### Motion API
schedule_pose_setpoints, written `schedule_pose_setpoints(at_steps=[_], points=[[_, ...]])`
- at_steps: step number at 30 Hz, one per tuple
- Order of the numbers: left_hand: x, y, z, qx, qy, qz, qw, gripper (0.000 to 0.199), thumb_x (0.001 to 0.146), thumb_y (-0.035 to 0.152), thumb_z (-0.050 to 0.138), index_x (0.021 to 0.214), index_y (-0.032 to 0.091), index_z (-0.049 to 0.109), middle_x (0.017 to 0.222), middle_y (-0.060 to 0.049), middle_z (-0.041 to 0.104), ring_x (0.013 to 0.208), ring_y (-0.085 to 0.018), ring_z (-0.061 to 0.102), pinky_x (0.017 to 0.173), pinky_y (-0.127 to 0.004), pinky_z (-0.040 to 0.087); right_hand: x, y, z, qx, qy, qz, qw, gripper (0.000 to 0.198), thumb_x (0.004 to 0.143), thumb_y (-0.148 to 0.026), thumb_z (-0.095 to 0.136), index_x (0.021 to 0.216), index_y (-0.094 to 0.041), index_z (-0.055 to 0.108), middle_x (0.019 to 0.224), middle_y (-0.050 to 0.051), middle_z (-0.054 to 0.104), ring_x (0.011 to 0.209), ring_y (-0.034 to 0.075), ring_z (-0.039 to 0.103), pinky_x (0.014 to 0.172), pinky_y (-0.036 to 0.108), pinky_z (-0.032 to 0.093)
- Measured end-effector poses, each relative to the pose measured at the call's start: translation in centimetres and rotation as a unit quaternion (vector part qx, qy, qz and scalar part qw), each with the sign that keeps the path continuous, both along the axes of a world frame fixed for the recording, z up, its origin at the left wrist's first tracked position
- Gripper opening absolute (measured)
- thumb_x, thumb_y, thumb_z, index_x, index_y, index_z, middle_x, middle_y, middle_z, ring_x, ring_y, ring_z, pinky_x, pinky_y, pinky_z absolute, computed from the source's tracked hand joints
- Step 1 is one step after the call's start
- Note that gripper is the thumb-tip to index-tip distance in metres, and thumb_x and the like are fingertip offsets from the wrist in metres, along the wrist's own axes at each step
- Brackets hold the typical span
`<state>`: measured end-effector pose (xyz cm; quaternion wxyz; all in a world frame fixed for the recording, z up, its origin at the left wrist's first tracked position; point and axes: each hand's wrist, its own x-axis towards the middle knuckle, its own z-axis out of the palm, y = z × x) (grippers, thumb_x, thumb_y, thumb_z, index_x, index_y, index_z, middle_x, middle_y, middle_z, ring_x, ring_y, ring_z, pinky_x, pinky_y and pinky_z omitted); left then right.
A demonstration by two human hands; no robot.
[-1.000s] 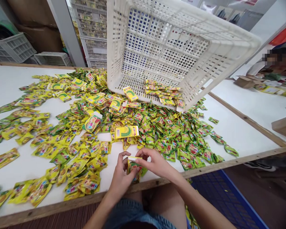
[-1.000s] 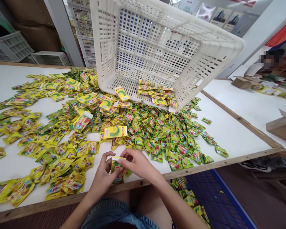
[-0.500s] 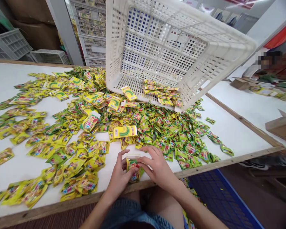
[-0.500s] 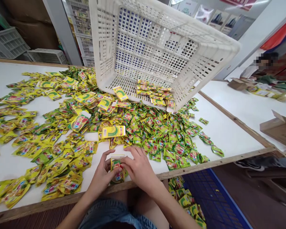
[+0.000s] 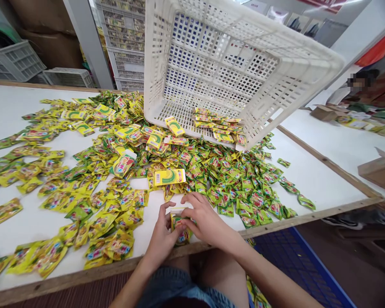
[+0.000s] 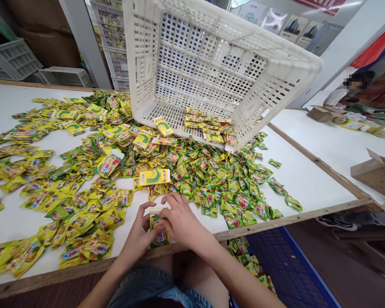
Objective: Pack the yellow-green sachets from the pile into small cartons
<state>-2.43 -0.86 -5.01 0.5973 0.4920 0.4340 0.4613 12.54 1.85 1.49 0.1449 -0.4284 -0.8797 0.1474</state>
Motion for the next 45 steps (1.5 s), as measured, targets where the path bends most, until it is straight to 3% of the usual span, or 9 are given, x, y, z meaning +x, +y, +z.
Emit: schedule_pose_setpoints(at_steps=[6,11,15,19,23,31,37,41,45], points=[[0.0,0.0,-0.3,0.01,0.01,0.006,1.0,0.049,0.077,0.018,0.055,0.118,0.023,0.03,0.073,0.004,0.055,0.067,-0.012,0.053,0.063,-0.021,0.038,-0.6,0.4,-0.5,-0.051,-0.007,0.021,0.998,0.016,0.08,-0.026,0.057,0.071,-0.019,0.068,0.102,0.007,0.053,0.103,0.023,0.041,0.086,0.038,0.037],[0.2,0.0,-0.4,0.007,0.019,0.006,1.0,0.05,0.075,0.018,0.057,0.117,0.022,0.032,0.073,0.004,0.055,0.063,-0.011,0.051,0.061,-0.021,0.038,-0.9,0.2,0.0,-0.009,-0.015,-0.02,1.0,0.013,0.08,-0.027,0.057,0.084,-0.02,0.068,0.106,0.009,0.052,0.105,0.025,0.04,0.089,0.041,0.033],[0.2,0.0,-0.2,0.0,0.004,0.007,1.0,0.047,0.074,0.016,0.058,0.113,0.023,0.034,0.075,0.004,0.056,0.066,-0.011,0.052,0.061,-0.021,0.039,-1.2,0.5,0.3,-0.03,-0.037,-0.005,0.999,0.011,0.077,-0.026,0.06,0.075,-0.018,0.068,0.096,0.009,0.056,0.099,0.025,0.044,0.084,0.04,0.036],[0.1,0.0,-0.2,-0.007,-0.014,0.005,1.0,0.046,0.076,0.02,0.058,0.113,0.024,0.031,0.077,0.003,0.057,0.069,-0.013,0.056,0.064,-0.022,0.042,-0.8,0.5,-0.6,-0.083,0.066,-0.033,0.994,0.011,0.078,-0.019,0.057,0.085,-0.019,0.065,0.095,0.007,0.059,0.094,0.022,0.051,0.084,0.038,0.039],[0.1,0.1,-0.4,-0.011,-0.046,-0.008,0.999,0.052,0.078,0.023,0.058,0.118,0.025,0.025,0.085,0.0,0.06,0.074,-0.014,0.058,0.068,-0.026,0.046,0.3,-0.1,-2.6,-0.192,0.294,-0.122,0.929,0.031,0.084,-0.025,0.05,0.115,-0.022,0.05,0.099,0.005,0.06,0.084,0.015,0.059,0.076,0.029,0.046],[-0.2,-0.2,-0.4,0.036,0.037,0.028,0.998,0.031,0.082,0.029,0.053,0.111,0.019,0.049,0.105,-0.007,0.061,0.094,-0.02,0.058,0.084,-0.033,0.045,0.3,-0.4,-4.8,-0.226,0.407,-0.152,0.872,0.013,0.082,-0.029,0.053,0.089,-0.019,0.057,0.083,0.002,0.061,0.078,0.014,0.057,0.073,0.026,0.046],[-0.6,-0.3,0.2,0.044,0.06,0.009,0.997,0.025,0.08,0.028,0.055,0.103,0.018,0.061,0.1,-0.007,0.065,0.094,-0.021,0.06,0.083,-0.033,0.047,1.1,-0.4,-4.7,-0.236,0.404,-0.105,0.877,0.015,0.079,-0.029,0.058,0.091,-0.019,0.061,0.086,0.002,0.061,0.081,0.015,0.057,0.074,0.027,0.046],[-0.4,-0.3,0.5,0.118,0.103,0.044,0.987,0.022,0.081,0.025,0.055,0.099,0.021,0.066,0.108,-0.008,0.062,0.105,-0.023,0.054,0.092,-0.035,0.042,1.4,-1.0,-4.8,-0.178,0.37,-0.108,0.905,0.015,0.08,-0.031,0.059,0.088,-0.02,0.065,0.087,0.004,0.064,0.082,0.017,0.059,0.077,0.03,0.047],[-0.2,-0.3,0.7,0.124,0.12,0.075,0.982,0.017,0.081,0.026,0.055,0.089,0.021,0.069,0.093,-0.006,0.068,0.092,-0.021,0.06,0.085,-0.032,0.045,1.0,-1.7,-4.7,-0.107,0.33,-0.106,0.932,0.015,0.083,-0.028,0.054,0.093,-0.021,0.064,0.088,0.005,0.064,0.083,0.017,0.059,0.077,0.03,0.046]])
